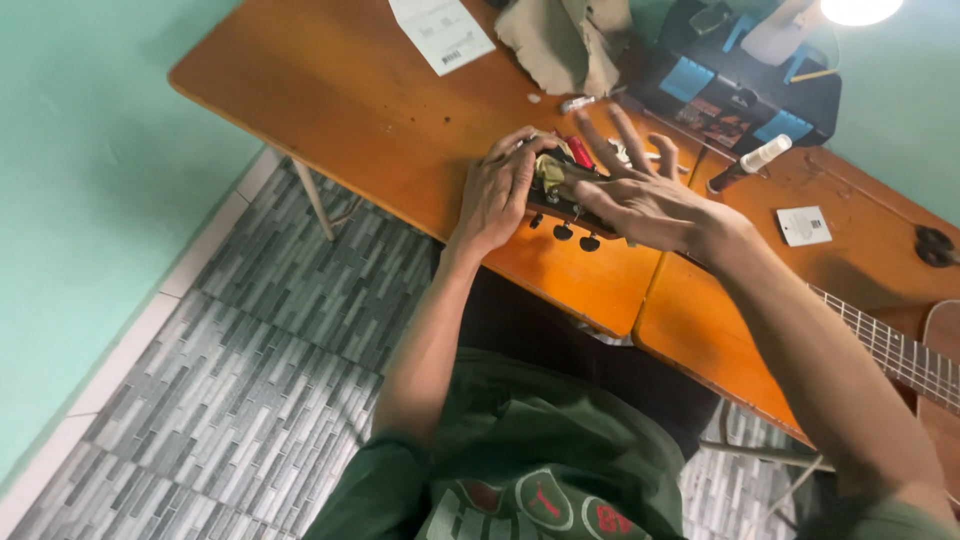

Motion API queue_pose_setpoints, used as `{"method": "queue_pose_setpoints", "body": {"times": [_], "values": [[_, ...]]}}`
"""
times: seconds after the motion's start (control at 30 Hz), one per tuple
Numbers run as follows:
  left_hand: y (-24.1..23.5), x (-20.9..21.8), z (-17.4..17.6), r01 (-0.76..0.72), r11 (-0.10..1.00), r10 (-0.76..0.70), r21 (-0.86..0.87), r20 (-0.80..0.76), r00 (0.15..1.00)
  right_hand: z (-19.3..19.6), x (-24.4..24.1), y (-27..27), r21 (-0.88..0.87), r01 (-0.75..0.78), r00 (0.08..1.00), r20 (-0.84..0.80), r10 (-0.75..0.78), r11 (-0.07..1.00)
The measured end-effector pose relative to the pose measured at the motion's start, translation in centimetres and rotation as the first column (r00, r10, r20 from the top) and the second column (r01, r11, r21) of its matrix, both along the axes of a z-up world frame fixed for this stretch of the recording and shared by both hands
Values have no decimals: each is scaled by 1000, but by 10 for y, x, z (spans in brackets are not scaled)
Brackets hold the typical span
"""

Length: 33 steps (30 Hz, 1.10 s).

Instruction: The person cleans the headstock of an acoustic guitar using a cloth. They wipe the tuning pegs and the surface of the headstock while the guitar rests on a table.

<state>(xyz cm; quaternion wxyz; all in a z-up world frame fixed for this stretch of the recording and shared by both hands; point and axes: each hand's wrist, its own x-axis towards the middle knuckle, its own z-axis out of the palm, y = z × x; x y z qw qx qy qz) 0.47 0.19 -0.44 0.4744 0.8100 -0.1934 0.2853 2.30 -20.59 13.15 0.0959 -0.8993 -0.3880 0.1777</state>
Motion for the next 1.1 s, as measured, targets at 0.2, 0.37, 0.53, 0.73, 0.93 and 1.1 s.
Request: {"method": "queue_pose_setpoints", "body": {"times": [0.2,0.37,0.53,0.73,0.93,1.1], "values": [[0,5,-8,5,999,-5,-42,-7,1000,31,-21,-21,-54,-29,992,118,36,998],[-3,3,-4,-16,999,16,-34,-22,1000,40,-29,-48,-116,4,990,142,13,993],[1,-3,5,20,999,-22,-49,-34,999,18,-12,7,-94,-7,991,129,20,996],[1,3,-5,10,999,-11,-41,-23,1000,38,-24,1,-160,-34,989,138,56,986],[-4,0,4,-40,999,41,18,-64,997,46,-35,-32,-218,60,996,79,-44,974],[-3,-5,7,-28,1000,29,13,-128,991,25,-14,10,-216,32,995,98,-11,976]]}}
